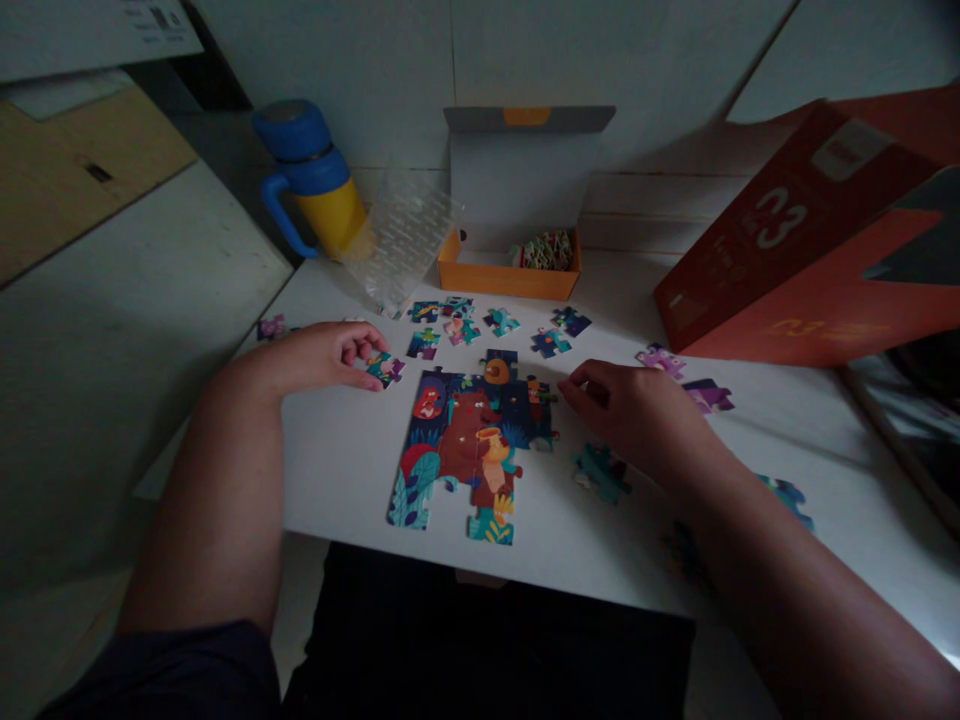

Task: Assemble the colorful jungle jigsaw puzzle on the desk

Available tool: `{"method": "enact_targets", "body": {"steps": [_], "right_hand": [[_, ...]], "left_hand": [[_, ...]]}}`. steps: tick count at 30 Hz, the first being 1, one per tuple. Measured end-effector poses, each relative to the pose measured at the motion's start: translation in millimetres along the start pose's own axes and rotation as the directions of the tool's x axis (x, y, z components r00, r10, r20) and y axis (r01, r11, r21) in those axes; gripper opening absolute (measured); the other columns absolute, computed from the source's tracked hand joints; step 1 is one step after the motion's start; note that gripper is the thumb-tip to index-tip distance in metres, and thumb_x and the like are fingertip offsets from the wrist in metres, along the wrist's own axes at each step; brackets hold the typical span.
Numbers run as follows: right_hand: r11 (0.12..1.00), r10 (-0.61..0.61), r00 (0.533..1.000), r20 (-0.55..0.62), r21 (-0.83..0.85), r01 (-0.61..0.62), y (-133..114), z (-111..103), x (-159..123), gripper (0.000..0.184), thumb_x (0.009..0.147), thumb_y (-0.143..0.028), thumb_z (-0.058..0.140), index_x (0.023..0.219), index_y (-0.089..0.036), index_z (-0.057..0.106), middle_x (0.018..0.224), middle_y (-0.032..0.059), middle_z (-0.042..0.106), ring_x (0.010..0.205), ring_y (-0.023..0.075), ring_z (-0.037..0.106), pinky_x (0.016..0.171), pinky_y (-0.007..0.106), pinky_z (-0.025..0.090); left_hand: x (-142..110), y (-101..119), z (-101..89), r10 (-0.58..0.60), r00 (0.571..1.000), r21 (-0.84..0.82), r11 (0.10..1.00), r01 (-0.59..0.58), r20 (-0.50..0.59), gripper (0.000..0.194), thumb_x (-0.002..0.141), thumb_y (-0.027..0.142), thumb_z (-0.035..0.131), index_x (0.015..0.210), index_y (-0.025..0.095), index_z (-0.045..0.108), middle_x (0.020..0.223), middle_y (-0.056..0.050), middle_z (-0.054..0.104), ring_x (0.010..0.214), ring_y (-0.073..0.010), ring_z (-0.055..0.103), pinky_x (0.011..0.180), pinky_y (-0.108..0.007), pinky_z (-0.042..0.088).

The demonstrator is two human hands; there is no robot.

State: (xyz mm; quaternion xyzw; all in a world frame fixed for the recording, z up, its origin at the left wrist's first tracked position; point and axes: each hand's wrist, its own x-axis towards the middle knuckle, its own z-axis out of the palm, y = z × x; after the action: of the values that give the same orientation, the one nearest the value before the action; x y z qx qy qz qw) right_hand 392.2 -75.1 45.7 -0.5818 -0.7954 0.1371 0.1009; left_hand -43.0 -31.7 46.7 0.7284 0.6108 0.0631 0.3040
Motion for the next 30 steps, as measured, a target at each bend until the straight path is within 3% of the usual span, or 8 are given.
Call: {"method": "enact_targets", "body": {"steps": [4, 11, 17, 24, 27, 30], "right_hand": [[1.0, 0.013, 1.0, -0.006, 0.009, -0.013, -1, -2, 0, 0.032, 0.102, -0.045, 0.054, 0.094, -0.022, 0.076, 0.074, 0.0054, 0.075, 0.056, 0.0167, 0.059, 0.058, 0.03, 0.033], [0.998, -0.002, 0.993, -0.12, 0.06, 0.01, 6, -2, 3, 0.037, 0.104, -0.049, 0.053, 0.092, -0.022, 0.076, 0.073, 0.0047, 0.074, 0.057, 0.0169, 0.059, 0.06, 0.031, 0.036], [0.997, 0.035, 0.996, -0.082, 0.077, -0.029, 9, 5, 5, 0.039, 0.102, -0.052, 0.055, 0.095, -0.022, 0.078, 0.071, 0.0042, 0.073, 0.057, 0.0176, 0.059, 0.057, 0.031, 0.034], [0.991, -0.104, 0.99, -0.098, 0.071, 0.111, 2, 8, 4, 0.034, 0.105, -0.046, 0.054, 0.099, -0.021, 0.077, 0.081, 0.0061, 0.077, 0.065, 0.0189, 0.065, 0.064, 0.032, 0.042], [0.961, -0.208, 0.973, -0.096, 0.164, 0.221, -22, -1, -9, 0.027, 0.105, -0.041, 0.058, 0.114, -0.022, 0.075, 0.097, 0.0076, 0.08, 0.071, 0.0177, 0.067, 0.069, 0.031, 0.048], [0.915, -0.245, 0.969, 0.002, 0.331, 0.231, -58, -11, -30, 0.036, 0.104, -0.042, 0.063, 0.134, -0.023, 0.065, 0.109, 0.0084, 0.08, 0.074, 0.0177, 0.071, 0.069, 0.031, 0.052]], "left_hand": [[0, 3, 0.4, -0.015, 1.0, 0.013, 1.0, 0.015, -0.004, 0.06, 0.06, 0.058, 0.092, 0.104, 0.022, 0.07, 0.08, -0.001, 0.064, 0.073, -0.0195, 0.058, 0.064, -0.029, 0.046], [-1, 4, 1.6, -0.034, 0.999, 0.024, 0.999, 0.035, -0.025, 0.06, 0.057, 0.061, 0.091, 0.095, 0.025, 0.062, 0.076, 0.0, 0.063, 0.07, -0.0209, 0.06, 0.06, -0.029, 0.042], [-3, 3, 2.2, 0.012, 0.998, 0.027, 1.0, -0.01, -0.063, 0.055, 0.059, 0.056, 0.091, 0.092, 0.025, 0.06, 0.076, 0.001, 0.065, 0.069, -0.0205, 0.06, 0.059, -0.029, 0.04], [-6, 24, 4.8, 0.105, 0.991, -0.351, 0.934, -0.068, 0.086, 0.042, 0.076, 0.053, 0.082, 0.098, 0.024, 0.06, 0.073, 0.002, 0.069, 0.065, -0.0178, 0.066, 0.058, -0.028, 0.046], [-7, 42, 15.5, 0.204, 0.97, -0.509, 0.854, -0.11, 0.133, 0.042, 0.078, 0.048, 0.086, 0.102, 0.024, 0.062, 0.076, 0.0, 0.072, 0.07, -0.0185, 0.072, 0.064, -0.03, 0.054], [-6, 57, 33.4, 0.319, 0.916, -0.629, 0.771, -0.101, 0.244, 0.041, 0.081, 0.044, 0.089, 0.105, 0.023, 0.064, 0.081, -0.002, 0.076, 0.073, -0.019, 0.076, 0.068, -0.032, 0.058]]}}
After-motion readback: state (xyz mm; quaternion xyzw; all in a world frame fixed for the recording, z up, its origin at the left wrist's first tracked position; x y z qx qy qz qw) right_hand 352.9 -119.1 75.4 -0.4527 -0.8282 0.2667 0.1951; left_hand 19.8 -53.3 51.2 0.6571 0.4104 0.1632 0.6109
